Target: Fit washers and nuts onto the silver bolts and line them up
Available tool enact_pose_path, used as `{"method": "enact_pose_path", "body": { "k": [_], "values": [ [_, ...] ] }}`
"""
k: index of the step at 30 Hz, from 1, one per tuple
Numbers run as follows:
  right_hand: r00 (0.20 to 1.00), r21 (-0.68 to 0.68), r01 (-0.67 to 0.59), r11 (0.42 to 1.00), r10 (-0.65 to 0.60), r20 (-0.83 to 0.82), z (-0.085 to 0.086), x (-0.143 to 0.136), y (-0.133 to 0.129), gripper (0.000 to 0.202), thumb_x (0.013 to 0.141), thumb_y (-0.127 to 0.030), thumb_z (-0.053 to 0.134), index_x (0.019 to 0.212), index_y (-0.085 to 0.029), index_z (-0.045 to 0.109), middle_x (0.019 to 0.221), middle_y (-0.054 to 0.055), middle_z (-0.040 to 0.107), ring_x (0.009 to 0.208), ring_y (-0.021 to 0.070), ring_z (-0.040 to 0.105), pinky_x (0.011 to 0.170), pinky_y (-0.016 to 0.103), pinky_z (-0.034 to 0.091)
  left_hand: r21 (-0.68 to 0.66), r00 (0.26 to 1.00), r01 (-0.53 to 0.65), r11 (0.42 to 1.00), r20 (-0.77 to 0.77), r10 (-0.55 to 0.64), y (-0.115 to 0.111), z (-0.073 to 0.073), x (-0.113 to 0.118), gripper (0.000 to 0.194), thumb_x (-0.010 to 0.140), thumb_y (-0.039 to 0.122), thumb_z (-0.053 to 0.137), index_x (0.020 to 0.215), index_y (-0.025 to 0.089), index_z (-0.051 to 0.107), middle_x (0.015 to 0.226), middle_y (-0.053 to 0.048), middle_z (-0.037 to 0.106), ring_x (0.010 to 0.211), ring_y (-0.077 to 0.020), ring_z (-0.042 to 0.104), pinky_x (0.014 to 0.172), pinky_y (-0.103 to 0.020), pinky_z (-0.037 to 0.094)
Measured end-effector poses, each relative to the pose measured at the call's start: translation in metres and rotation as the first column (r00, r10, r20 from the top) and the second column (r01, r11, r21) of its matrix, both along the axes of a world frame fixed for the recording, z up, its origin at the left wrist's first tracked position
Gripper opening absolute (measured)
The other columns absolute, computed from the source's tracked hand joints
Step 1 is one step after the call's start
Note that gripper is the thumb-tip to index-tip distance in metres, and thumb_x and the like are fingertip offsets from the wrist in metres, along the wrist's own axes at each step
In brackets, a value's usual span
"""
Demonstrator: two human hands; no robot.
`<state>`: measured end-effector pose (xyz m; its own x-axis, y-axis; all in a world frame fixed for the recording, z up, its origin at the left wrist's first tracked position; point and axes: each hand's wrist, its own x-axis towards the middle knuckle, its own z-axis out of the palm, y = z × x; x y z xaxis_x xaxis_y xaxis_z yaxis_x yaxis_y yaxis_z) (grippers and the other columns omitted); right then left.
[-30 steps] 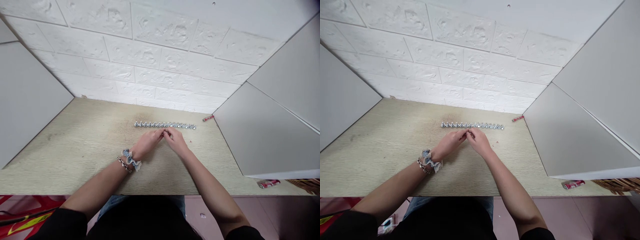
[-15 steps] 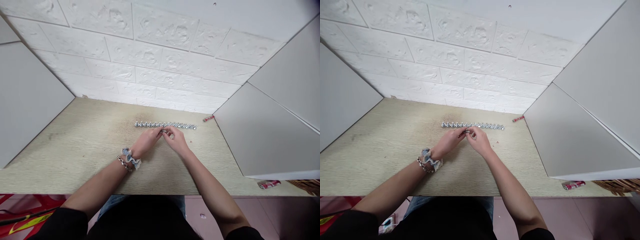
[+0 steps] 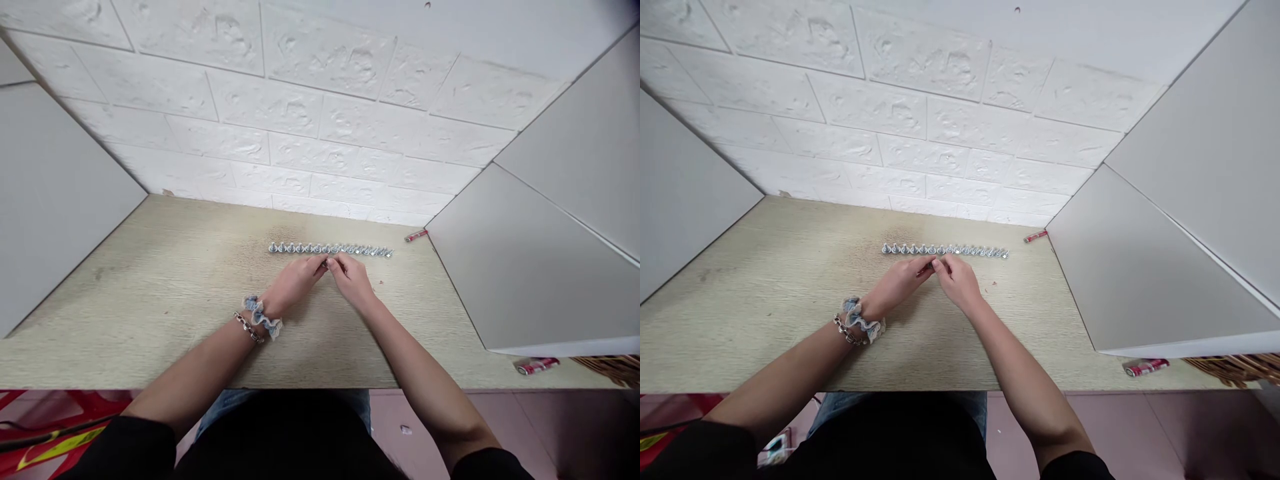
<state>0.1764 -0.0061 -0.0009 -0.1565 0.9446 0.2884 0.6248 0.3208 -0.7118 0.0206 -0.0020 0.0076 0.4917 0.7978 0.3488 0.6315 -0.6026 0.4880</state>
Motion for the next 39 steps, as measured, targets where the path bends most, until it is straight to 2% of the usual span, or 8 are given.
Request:
{"method": "enact_pose_path", "body": {
  "k": [5,13,18,22,26,31,35,39],
  "values": [
    [0.996,0.016,-0.001,1.000,0.003,-0.092,-0.0008,-0.0004,0.0011,0.016,0.075,-0.028,0.051,0.089,-0.020,0.057,0.069,-0.002,0.057,0.060,0.0118,0.048,0.059,0.024,0.039,0.007,1.000,-0.021,1.000,-0.009,0.022,0.0004,0.0006,-0.0006,0.027,0.089,0.023,0.044,0.112,0.013,0.054,0.099,-0.010,0.067,0.087,-0.0188,0.064,0.073,-0.029,0.049],
    [0.999,-0.003,-0.033,0.999,0.033,-0.002,-0.0003,-0.0026,-0.0002,0.014,0.080,-0.030,0.046,0.080,-0.020,0.056,0.071,0.000,0.058,0.062,0.0129,0.049,0.059,0.025,0.038,0.042,0.999,0.031,0.999,0.011,-0.032,0.0011,-0.0070,-0.0009,0.025,0.089,0.021,0.043,0.110,0.015,0.054,0.098,-0.009,0.067,0.087,-0.0185,0.063,0.075,-0.029,0.049],
    [0.994,-0.010,-0.062,0.998,0.063,0.084,0.0011,-0.0003,-0.0002,0.032,0.088,-0.038,0.034,0.071,-0.020,0.054,0.069,0.002,0.058,0.066,0.0148,0.051,0.061,0.026,0.037,0.048,1.000,0.027,0.998,0.006,-0.027,-0.0003,-0.0055,-0.0004,0.025,0.091,0.025,0.040,0.110,0.015,0.054,0.096,-0.010,0.067,0.083,-0.0187,0.064,0.071,-0.029,0.049],
    [0.999,-0.021,-0.036,0.999,0.036,0.012,0.0011,0.0013,-0.0005,0.029,0.087,-0.041,0.037,0.083,-0.020,0.056,0.071,0.001,0.059,0.065,0.0143,0.052,0.061,0.026,0.038,0.048,1.000,-0.006,0.999,0.006,0.005,0.0008,-0.0034,-0.0011,0.026,0.091,0.028,0.040,0.110,0.016,0.054,0.095,-0.009,0.067,0.083,-0.0180,0.064,0.070,-0.028,0.049],
    [0.997,-0.011,-0.009,1.000,0.008,-0.078,0.0012,-0.0001,-0.0010,0.021,0.080,-0.033,0.048,0.095,-0.021,0.056,0.072,-0.001,0.059,0.057,0.0118,0.048,0.056,0.024,0.039,0.058,0.999,-0.046,0.997,-0.018,0.047,0.0019,-0.0034,-0.0025,0.028,0.090,0.027,0.042,0.112,0.014,0.053,0.097,-0.011,0.067,0.083,-0.0192,0.064,0.070,-0.029,0.049],
    [0.997,-0.002,-0.034,0.999,0.033,-0.064,0.0012,-0.0036,-0.0013,0.017,0.078,-0.027,0.048,0.090,-0.021,0.058,0.081,0.001,0.062,0.059,0.0114,0.049,0.058,0.025,0.040,0.067,1.000,0.008,0.998,-0.006,-0.007,0.0013,-0.0072,-0.0024,0.026,0.090,0.021,0.042,0.112,0.015,0.053,0.097,-0.009,0.066,0.086,-0.0178,0.063,0.073,-0.029,0.049],
    [1.000,-0.001,-0.021,1.000,0.021,0.009,0.0007,-0.0029,-0.0007,0.016,0.081,-0.032,0.046,0.081,-0.020,0.057,0.072,0.000,0.059,0.060,0.0126,0.048,0.058,0.025,0.038,0.063,1.000,0.029,0.998,0.009,-0.030,0.0000,-0.0085,-0.0011,0.027,0.090,0.022,0.041,0.114,0.015,0.052,0.099,-0.009,0.066,0.087,-0.0174,0.063,0.074,-0.029,0.050],
    [0.993,-0.002,-0.047,0.999,0.047,0.105,0.0012,-0.0008,-0.0006,0.029,0.087,-0.036,0.037,0.068,-0.020,0.052,0.065,0.000,0.055,0.062,0.0140,0.049,0.058,0.026,0.035,0.065,1.000,0.018,0.998,-0.007,-0.018,-0.0004,-0.0070,0.0000,0.026,0.091,0.023,0.040,0.110,0.014,0.054,0.099,-0.010,0.066,0.085,-0.0190,0.064,0.072,-0.029,0.050]
  ]
}}
